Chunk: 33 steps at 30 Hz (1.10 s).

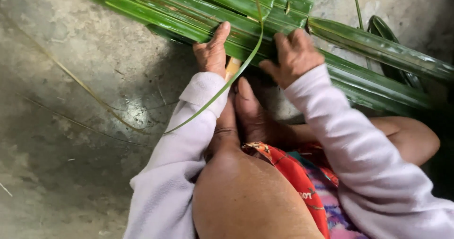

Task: Weaving palm leaves together by folding them over a wooden slat and securing them with thin leaf strips to create a mat or roofing material.

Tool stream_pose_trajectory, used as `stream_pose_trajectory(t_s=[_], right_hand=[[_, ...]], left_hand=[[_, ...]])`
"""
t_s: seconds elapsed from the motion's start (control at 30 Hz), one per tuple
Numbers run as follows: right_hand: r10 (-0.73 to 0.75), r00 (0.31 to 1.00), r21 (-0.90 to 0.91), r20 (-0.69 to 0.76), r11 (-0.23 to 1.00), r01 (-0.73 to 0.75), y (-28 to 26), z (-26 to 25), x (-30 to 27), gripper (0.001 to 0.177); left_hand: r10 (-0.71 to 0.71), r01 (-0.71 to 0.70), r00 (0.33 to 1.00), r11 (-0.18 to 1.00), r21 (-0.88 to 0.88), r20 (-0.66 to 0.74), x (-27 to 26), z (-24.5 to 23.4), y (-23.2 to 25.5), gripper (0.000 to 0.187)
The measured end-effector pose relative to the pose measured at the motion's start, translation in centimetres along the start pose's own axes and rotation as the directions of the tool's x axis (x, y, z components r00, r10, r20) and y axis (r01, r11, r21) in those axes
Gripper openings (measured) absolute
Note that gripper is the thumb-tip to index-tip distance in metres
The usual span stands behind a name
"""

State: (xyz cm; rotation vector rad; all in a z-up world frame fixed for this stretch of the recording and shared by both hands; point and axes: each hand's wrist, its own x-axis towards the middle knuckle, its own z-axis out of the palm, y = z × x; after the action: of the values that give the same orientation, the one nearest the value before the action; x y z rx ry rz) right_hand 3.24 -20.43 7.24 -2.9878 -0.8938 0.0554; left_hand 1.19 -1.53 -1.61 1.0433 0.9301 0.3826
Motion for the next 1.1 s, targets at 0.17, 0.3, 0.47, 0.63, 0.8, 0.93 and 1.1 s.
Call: stream_pose_trajectory(t_s=[0.17, 0.3, 0.47, 0.63, 0.8, 0.93, 1.1], right_hand=[[0.054, 0.998, 0.045, 0.021, 0.997, -0.055, -1.1, 1.7, -1.7, 0.066], [0.065, 0.994, 0.145, 0.086, 0.986, -0.077, -1.8, 1.8, -2.2, 0.091], [0.044, 0.997, 0.138, 0.061, 0.989, -0.052, -0.9, 4.1, -2.6, 0.084], [0.050, 0.996, 0.122, 0.069, 0.991, -0.058, -1.2, 5.2, -2.8, 0.082], [0.082, 0.997, 0.198, 0.007, 0.977, -0.082, -2.1, 4.5, -2.9, 0.089], [0.124, 0.989, 0.274, 0.079, 0.951, -0.142, -2.9, 3.2, -2.3, 0.093], [0.284, 0.927, 0.239, 0.245, 0.909, -0.342, -3.7, 3.1, -1.6, 0.103]], left_hand=[[-0.193, 0.197, 0.980, 0.978, 0.068, -0.051, -0.7, -0.1, 0.8, 0.058], [-0.146, 0.144, 0.989, 0.984, 0.104, 0.013, -1.1, -0.6, 1.6, 0.043], [-0.278, 0.296, 0.955, 0.900, 0.320, -0.102, 0.1, -0.6, 1.0, 0.075], [-0.255, 0.254, 0.967, 0.960, 0.121, -0.009, -0.8, -0.6, 1.5, 0.062], [-0.188, 0.183, 0.982, 0.970, 0.160, 0.015, -0.8, -0.4, 2.0, 0.048], [-0.353, 0.358, 0.933, 0.931, 0.075, -0.067, -1.4, 0.5, 2.9, 0.076], [-0.237, 0.230, 0.971, 0.962, 0.145, 0.036, -1.3, 0.2, 2.7, 0.041]])
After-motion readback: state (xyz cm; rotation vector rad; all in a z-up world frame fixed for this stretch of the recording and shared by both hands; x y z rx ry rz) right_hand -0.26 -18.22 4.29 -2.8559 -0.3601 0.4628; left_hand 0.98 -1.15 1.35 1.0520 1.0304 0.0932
